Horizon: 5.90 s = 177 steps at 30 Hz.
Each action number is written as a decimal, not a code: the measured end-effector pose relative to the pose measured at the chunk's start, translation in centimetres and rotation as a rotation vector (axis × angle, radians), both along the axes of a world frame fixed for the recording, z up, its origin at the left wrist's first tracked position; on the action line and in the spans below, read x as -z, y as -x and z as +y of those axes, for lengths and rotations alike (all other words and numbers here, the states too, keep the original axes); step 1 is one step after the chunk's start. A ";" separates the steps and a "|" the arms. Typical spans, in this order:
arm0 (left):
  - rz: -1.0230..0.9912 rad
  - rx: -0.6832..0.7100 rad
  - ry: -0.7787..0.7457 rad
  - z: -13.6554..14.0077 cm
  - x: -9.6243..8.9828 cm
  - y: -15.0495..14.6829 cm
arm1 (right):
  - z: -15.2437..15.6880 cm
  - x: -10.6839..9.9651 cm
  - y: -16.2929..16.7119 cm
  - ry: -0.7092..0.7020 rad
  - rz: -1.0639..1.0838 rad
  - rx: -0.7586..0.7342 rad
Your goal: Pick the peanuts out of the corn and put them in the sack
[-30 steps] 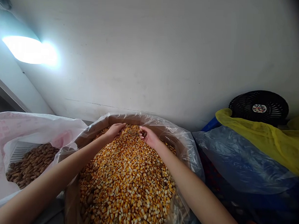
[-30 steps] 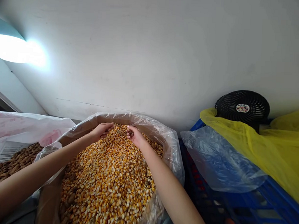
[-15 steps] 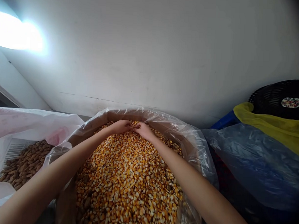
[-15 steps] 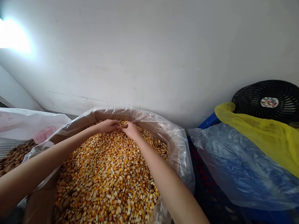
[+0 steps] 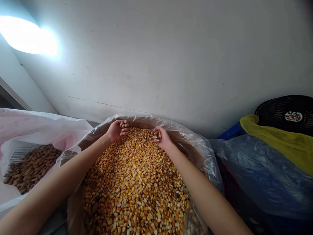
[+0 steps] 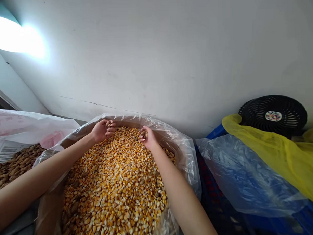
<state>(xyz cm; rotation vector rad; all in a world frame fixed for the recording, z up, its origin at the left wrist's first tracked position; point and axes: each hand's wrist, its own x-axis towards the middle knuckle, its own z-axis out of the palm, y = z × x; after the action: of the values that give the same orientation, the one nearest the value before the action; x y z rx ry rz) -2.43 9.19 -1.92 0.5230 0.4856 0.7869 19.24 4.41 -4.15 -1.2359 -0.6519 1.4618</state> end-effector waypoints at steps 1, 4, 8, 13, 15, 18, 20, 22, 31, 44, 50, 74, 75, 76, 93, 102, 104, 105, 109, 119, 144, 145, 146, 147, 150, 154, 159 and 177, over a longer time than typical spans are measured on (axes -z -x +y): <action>0.035 -0.024 0.000 0.1 0.1 0.1 | 0.0 0.1 -0.2 0.001 -0.020 0.004; 0.243 -0.114 -0.084 0.4 0.8 0.3 | 0.2 0.7 -0.7 -0.011 -0.144 0.014; 0.787 -0.214 -0.515 0.7 1.8 0.2 | 0.3 1.7 -1.4 -0.063 -0.385 0.036; 1.310 -0.313 -1.015 1.0 2.3 0.6 | 0.1 2.9 -1.6 -0.166 -1.139 -0.089; 1.455 -0.254 -1.057 0.9 2.4 0.7 | 0.1 3.0 -1.5 -0.146 -1.177 -0.137; 1.645 -0.103 -1.074 0.8 2.4 0.6 | 0.3 2.7 -1.3 -0.108 -1.029 -0.151; 1.704 -0.029 -1.093 0.7 2.4 0.4 | 0.5 2.2 -1.1 -0.051 -0.752 -0.154; 1.729 0.002 -1.119 0.7 2.5 0.0 | 0.4 1.4 -0.9 0.002 -0.473 -0.180; 1.138 -0.224 -0.649 1.9 3.6 0.2 | -0.4 -0.8 0.5 0.046 0.144 -0.187; 0.366 -0.141 -0.083 1.0 1.3 0.8 | -0.3 0.8 -0.2 -0.125 -1.097 -0.275; 1.235 -0.212 -0.832 1.1 2.2 1.3 | -0.8 1.5 0.5 -0.171 -1.685 -0.609; 0.094 -0.057 -0.005 0.8 0.8 1.2 | -0.5 1.6 -0.1 -0.134 -1.590 -0.519; 0.012 -0.043 0.019 0.8 0.6 1.4 | -0.6 1.7 0.2 -0.144 -1.596 -0.519; -0.051 -0.030 0.034 0.7 0.6 1.5 | -0.8 1.8 0.5 -0.153 -1.599 -0.515; 0.909 -0.216 -0.625 0.9 1.5 -1.0 | -0.1 -0.8 1.5 -0.106 0.103 -0.145; 1.126 -0.203 -0.877 1.5 2.7 -2.4 | 2.3 0.2 2.9 -0.342 -1.166 -0.222; 1.090 -0.228 -0.857 1.3 2.6 -2.2 | 3.0 0.2 3.2 -0.362 -1.371 -0.305; 1.049 -0.224 -0.827 1.1 2.4 -2.0 | 3.3 0.3 3.4 -0.349 -1.430 -0.342; 0.655 -0.047 -0.446 0.8 1.2 -0.8 | 3.3 1.0 3.9 -0.315 -1.450 -0.356; -0.039 -0.027 0.028 -1.0 -3.0 2.5 | 1.6 -0.7 2.7 0.036 0.062 -0.153; 1.858 -0.350 -1.034 -13.5 -2.5 17.3 | 0.2 0.8 1.5 0.100 -0.003 -0.148; 1.729 -0.370 -1.148 -14.3 -2.3 15.1 | 0.1 1.0 1.2 0.097 -0.013 -0.137; 1.598 -0.330 -1.256 -14.9 -2.3 13.1 | 0.1 1.0 1.0 0.079 -0.023 -0.117; 1.476 -0.280 -1.326 -15.3 -2.3 11.6 | 0.0 0.8 1.0 0.040 -0.041 -0.084; 1.231 -0.248 -1.279 -15.7 -2.2 9.8 | -0.8 -1.1 2.5 -0.158 -0.124 0.009; 1.069 -0.309 -1.003 -15.2 -1.2 10.9 | -2.3 -5.9 9.7 -0.274 -0.208 -0.217; 1.007 -0.408 -0.727 -14.1 0.8 11.6 | -2.1 -11.0 23.1 -0.288 -0.344 -0.708; 1.546 -0.012 -0.954 -13.6 1.3 11.2 | -9.8 -1.2 14.5 -0.858 -1.465 -0.737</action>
<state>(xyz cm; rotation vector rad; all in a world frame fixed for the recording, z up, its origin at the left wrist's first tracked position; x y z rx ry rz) -13.62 -4.39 -3.21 2.0506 1.5282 0.4416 4.78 -5.41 -2.97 -1.1972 -2.5713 0.3131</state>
